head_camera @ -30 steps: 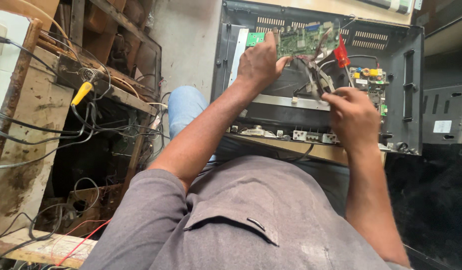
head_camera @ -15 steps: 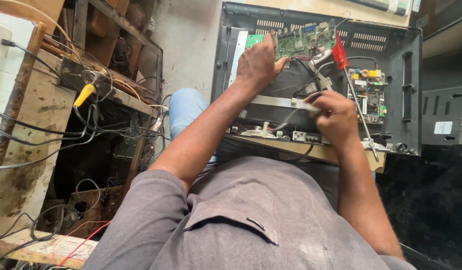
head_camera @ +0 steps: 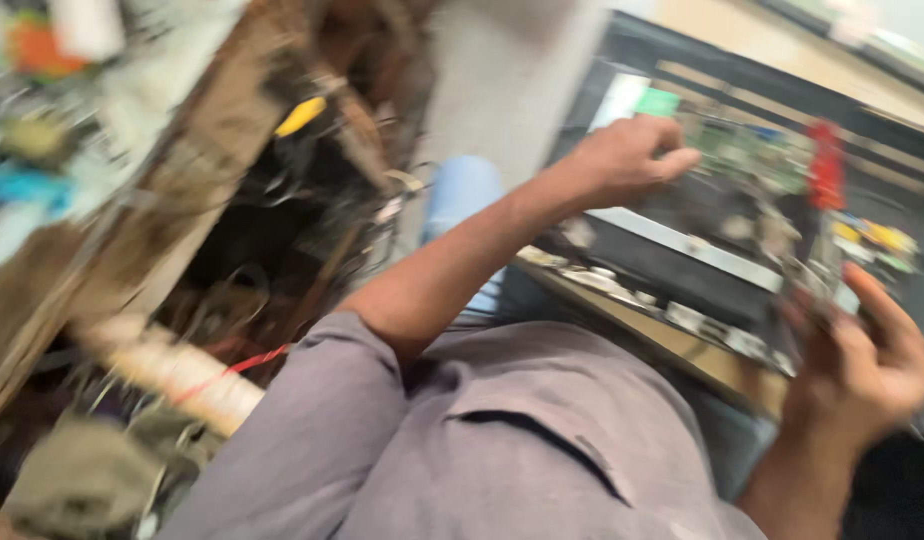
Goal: The person disassembles the internal components of a television using a screwdriver, handles several circuit boards and ribbon cables, and connects a cable to a green circuit board.
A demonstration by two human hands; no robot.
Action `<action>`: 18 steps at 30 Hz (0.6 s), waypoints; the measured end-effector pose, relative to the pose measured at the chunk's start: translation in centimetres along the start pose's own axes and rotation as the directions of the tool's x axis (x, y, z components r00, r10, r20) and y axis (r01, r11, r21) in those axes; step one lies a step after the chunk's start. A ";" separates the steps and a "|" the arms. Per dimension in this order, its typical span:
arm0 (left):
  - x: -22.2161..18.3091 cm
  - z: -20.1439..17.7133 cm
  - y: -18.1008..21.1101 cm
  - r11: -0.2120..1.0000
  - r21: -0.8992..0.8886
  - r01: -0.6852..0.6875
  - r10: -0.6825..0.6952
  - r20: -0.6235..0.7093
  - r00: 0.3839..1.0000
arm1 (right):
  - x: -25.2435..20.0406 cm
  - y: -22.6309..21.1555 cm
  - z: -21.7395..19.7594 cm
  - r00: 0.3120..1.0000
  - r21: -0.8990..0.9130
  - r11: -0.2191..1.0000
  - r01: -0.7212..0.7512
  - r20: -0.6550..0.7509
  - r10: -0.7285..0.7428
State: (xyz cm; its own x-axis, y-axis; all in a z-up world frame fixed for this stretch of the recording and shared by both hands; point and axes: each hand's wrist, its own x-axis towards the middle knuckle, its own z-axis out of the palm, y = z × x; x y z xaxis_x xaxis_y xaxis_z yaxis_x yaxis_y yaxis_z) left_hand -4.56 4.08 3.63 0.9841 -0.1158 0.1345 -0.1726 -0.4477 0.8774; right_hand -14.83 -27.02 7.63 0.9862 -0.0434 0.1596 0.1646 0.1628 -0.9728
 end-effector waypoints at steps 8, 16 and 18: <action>-12.8 -15.4 -10.5 0.924 0.315 0.217 -0.210 -0.055 0.976 | -1.2 4.0 -1.1 0.998 0.041 0.998 -0.047 0.037 0.046; -21.0 -33.6 -8.6 0.397 0.782 0.481 -0.452 -0.290 0.844 | 1.1 4.2 -1.5 0.979 0.028 0.983 -0.181 0.106 0.177; -21.0 -34.9 -7.1 0.378 0.775 0.507 -0.442 -0.330 0.834 | 1.3 4.0 -1.4 0.978 0.023 0.984 -0.178 0.116 0.175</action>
State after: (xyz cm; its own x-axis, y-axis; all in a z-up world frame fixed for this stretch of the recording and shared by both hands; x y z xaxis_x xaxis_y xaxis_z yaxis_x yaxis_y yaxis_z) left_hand -22.52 40.60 10.64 0.9108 0.3941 -0.1231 0.4017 -0.9148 0.0434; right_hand -12.89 -27.82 3.73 0.9949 0.1003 0.0055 -0.0137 0.1901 -0.9817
